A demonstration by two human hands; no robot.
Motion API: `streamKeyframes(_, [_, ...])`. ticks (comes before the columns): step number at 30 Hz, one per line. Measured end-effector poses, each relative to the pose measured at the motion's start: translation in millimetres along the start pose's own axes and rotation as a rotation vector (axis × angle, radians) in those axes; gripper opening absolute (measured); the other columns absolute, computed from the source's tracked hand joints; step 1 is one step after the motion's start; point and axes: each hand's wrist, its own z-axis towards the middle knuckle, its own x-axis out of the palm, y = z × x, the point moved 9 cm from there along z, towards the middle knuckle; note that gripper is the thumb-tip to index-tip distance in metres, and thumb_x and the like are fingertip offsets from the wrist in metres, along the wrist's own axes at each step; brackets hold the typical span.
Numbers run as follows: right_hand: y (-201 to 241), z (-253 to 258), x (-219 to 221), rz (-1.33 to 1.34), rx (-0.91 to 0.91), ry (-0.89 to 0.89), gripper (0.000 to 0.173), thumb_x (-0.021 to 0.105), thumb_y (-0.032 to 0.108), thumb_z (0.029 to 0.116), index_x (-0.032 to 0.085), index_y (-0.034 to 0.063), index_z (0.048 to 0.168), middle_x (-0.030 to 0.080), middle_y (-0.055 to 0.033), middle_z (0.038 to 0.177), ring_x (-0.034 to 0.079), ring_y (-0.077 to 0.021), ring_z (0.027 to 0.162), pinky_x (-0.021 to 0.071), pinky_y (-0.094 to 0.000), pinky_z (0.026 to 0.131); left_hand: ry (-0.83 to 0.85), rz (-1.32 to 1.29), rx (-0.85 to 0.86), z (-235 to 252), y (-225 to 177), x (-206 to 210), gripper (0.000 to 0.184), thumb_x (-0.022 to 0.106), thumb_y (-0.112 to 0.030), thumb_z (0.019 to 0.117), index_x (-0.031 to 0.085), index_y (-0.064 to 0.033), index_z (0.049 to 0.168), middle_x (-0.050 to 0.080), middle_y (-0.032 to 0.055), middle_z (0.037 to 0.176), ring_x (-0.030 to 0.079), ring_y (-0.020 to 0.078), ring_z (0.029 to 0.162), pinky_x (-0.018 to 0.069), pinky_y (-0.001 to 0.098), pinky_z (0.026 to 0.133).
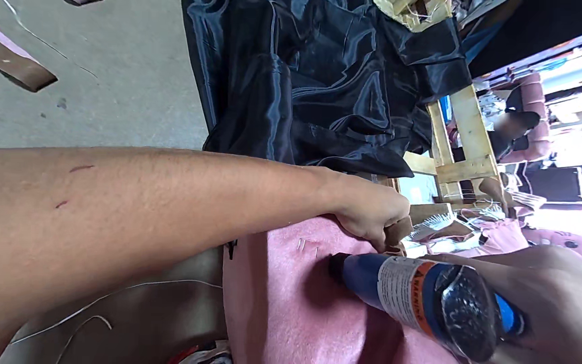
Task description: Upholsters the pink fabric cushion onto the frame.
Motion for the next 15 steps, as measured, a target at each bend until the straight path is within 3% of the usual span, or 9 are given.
streamKeyframes(4, [1,-4,-2,-0.061,-0.005,-0.118,0.031,0.059,0.051,0.0905,0.072,0.0234,0.097,0.055,0.0107,0.058,0.052,-0.0006,0.050,0.0381,-0.0264,0.043,-0.034,0.003,0.004,5,0,0,0.019,0.078,-0.024,0.0916,0.072,-0.0068,0.087,0.062,0.0030,0.070,0.059,0.0154,0.065,0.0486,0.0384,0.060])
streamKeyframes(6, [5,-12,-11,-0.041,-0.050,-0.217,0.034,0.060,0.051,0.0919,0.074,0.0243,0.109,0.059,0.0141,0.063,0.053,0.0041,0.053,0.0416,-0.0224,0.044,-0.105,0.117,-0.040,3,4,-11,0.016,0.076,-0.023,0.0917,0.075,-0.0111,0.102,0.069,0.0043,0.084,0.066,0.0205,0.079,0.0532,0.0482,0.068])
streamKeyframes(8, [6,-25,-29,-0.013,0.024,-0.209,0.031,0.065,0.044,0.0929,0.073,0.0207,0.113,0.066,0.0085,0.072,0.063,-0.0039,0.062,0.0519,-0.0294,0.053,-0.275,0.359,-0.190,-22,17,-41,0.026,0.074,-0.033,0.0934,0.074,-0.0178,0.115,0.073,0.0050,0.103,0.069,0.0266,0.100,0.0545,0.0585,0.082])
streamKeyframes(9, [6,-35,-40,0.043,0.108,-0.178,0.030,0.068,0.033,0.0912,0.074,0.0102,0.110,0.070,-0.0027,0.078,0.068,-0.0165,0.070,0.0544,-0.0407,0.063,-0.406,0.483,-0.280,-51,18,-63,0.030,0.073,-0.029,0.0944,0.072,-0.0156,0.122,0.073,0.0087,0.114,0.068,0.0307,0.111,0.0534,0.0600,0.092])
streamKeyframes(10, [-6,-49,-46,0.056,0.180,-0.175,0.031,0.069,0.030,0.0916,0.072,0.0044,0.108,0.070,-0.0080,0.083,0.069,-0.0221,0.076,0.0552,-0.0461,0.068,-0.559,0.570,-0.365,-92,8,-80,0.033,0.068,-0.023,0.0983,0.069,-0.0118,0.129,0.069,0.0117,0.126,0.062,0.0322,0.123,0.0487,0.0563,0.104])
streamKeyframes(11, [-29,-63,-46,0.004,0.197,-0.240,0.033,0.068,0.036,0.0917,0.071,0.0060,0.105,0.069,-0.0058,0.081,0.069,-0.0207,0.074,0.0559,-0.0465,0.065,-0.737,0.592,-0.449,-140,-11,-86,0.033,0.060,-0.024,0.1035,0.065,-0.0108,0.134,0.065,0.0102,0.134,0.057,0.0283,0.132,0.0448,0.0493,0.113])
streamKeyframes(13, [-82,-65,-30,-0.155,0.250,-0.364,0.033,0.063,0.052,0.0881,0.068,0.0212,0.097,0.062,0.0070,0.068,0.064,-0.0111,0.059,0.0525,-0.0417,0.049,-0.922,0.448,-0.564,-214,-66,-50,0.051,0.049,-0.049,0.1048,0.057,-0.0154,0.143,0.059,0.0012,0.142,0.053,0.0157,0.135,0.0458,0.0419,0.114])
streamKeyframes(14, [-104,-50,-13,-0.181,0.291,-0.320,0.030,0.064,0.052,0.0867,0.067,0.0228,0.096,0.060,0.0061,0.063,0.062,-0.0135,0.055,0.0506,-0.0446,0.047,-0.912,0.327,-0.584,-227,-90,-5,0.067,0.051,-0.065,0.0966,0.057,-0.0178,0.144,0.059,-0.0020,0.141,0.054,0.0131,0.133,0.0464,0.0451,0.113])
streamKeyframes(15, [-125,-32,12,-0.129,0.344,-0.170,0.031,0.069,0.047,0.0907,0.069,0.0210,0.106,0.064,0.0014,0.069,0.065,-0.0191,0.061,0.0534,-0.0501,0.054,-0.848,0.192,-0.599,-225,-111,47,0.087,0.054,-0.079,0.0871,0.055,-0.0159,0.147,0.058,0.0005,0.146,0.051,0.0172,0.138,0.0384,0.0547,0.119])
